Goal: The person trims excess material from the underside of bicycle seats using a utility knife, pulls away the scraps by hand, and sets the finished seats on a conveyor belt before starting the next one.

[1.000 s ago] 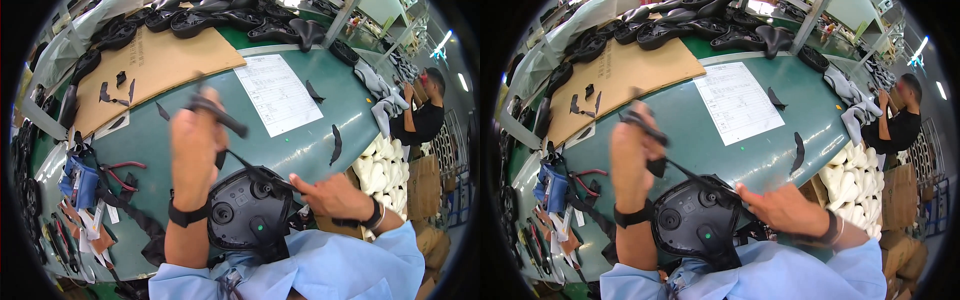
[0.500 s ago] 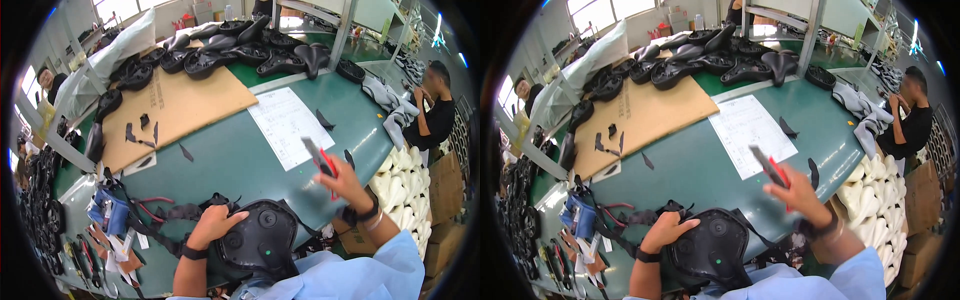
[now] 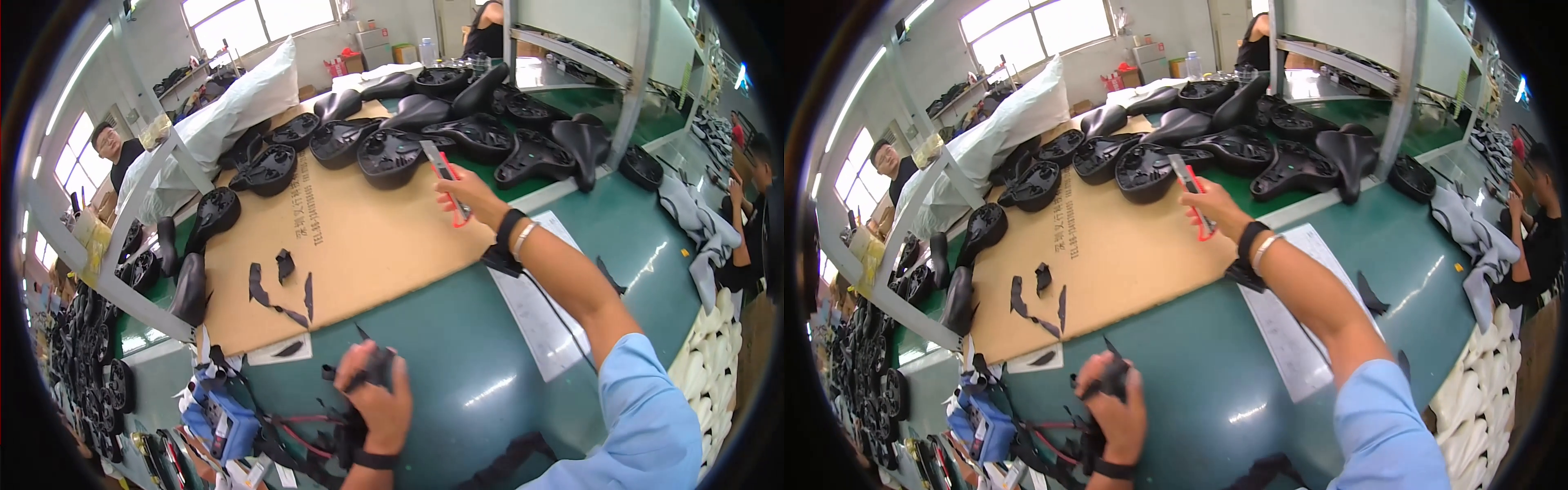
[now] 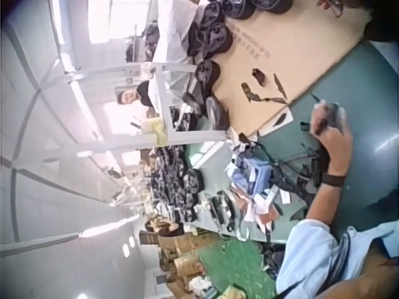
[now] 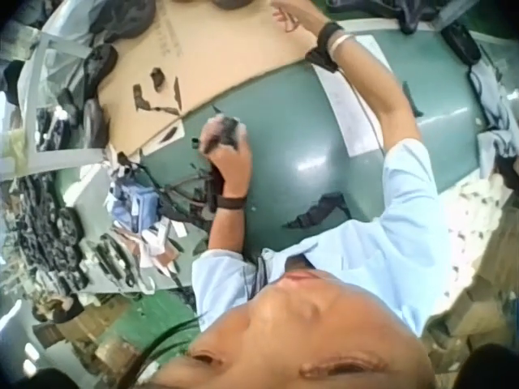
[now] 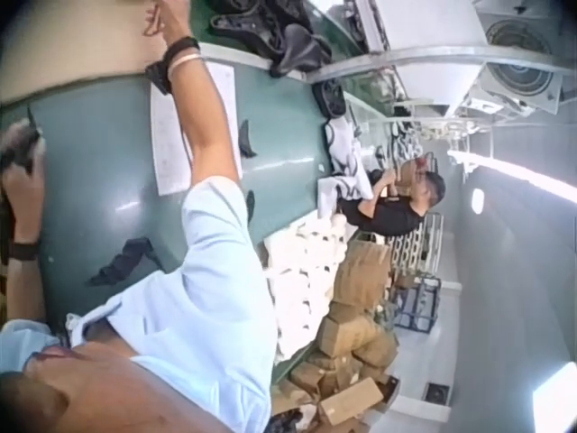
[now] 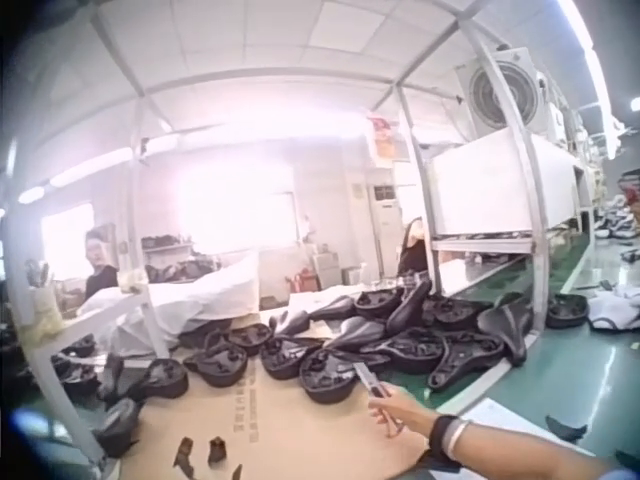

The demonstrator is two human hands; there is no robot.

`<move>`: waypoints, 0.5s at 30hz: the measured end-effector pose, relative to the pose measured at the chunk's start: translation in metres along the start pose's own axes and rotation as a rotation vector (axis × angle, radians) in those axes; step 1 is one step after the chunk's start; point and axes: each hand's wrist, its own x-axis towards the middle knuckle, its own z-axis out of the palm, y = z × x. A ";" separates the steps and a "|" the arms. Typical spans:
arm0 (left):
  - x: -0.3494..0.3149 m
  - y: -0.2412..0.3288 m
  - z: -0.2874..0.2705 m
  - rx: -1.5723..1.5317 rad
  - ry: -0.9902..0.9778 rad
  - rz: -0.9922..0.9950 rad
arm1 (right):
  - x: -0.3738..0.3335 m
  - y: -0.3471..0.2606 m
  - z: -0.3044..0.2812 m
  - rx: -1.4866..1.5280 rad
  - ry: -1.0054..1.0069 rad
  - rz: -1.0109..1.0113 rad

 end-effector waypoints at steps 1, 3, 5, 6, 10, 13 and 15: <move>-0.003 0.004 0.001 0.031 -0.082 0.063 | 0.023 0.003 0.020 0.022 -0.013 -0.029; -0.009 0.006 0.001 -0.031 -0.233 0.041 | 0.061 0.019 0.051 0.044 -0.043 -0.065; -0.010 0.002 0.014 -0.126 -0.245 0.009 | 0.089 0.034 0.055 -0.107 0.121 -0.086; -0.011 0.000 0.014 -0.147 -0.293 -0.006 | 0.089 0.037 0.062 -0.106 0.109 -0.082; -0.012 0.010 0.005 -0.267 -0.306 -0.132 | 0.027 0.027 0.050 0.128 0.080 -0.005; -0.020 -0.007 0.007 -0.790 -0.339 -0.648 | -0.085 -0.015 0.027 0.070 -0.096 0.167; -0.010 -0.019 0.000 -1.226 -0.412 -0.949 | -0.161 -0.037 -0.001 -0.015 -0.252 0.240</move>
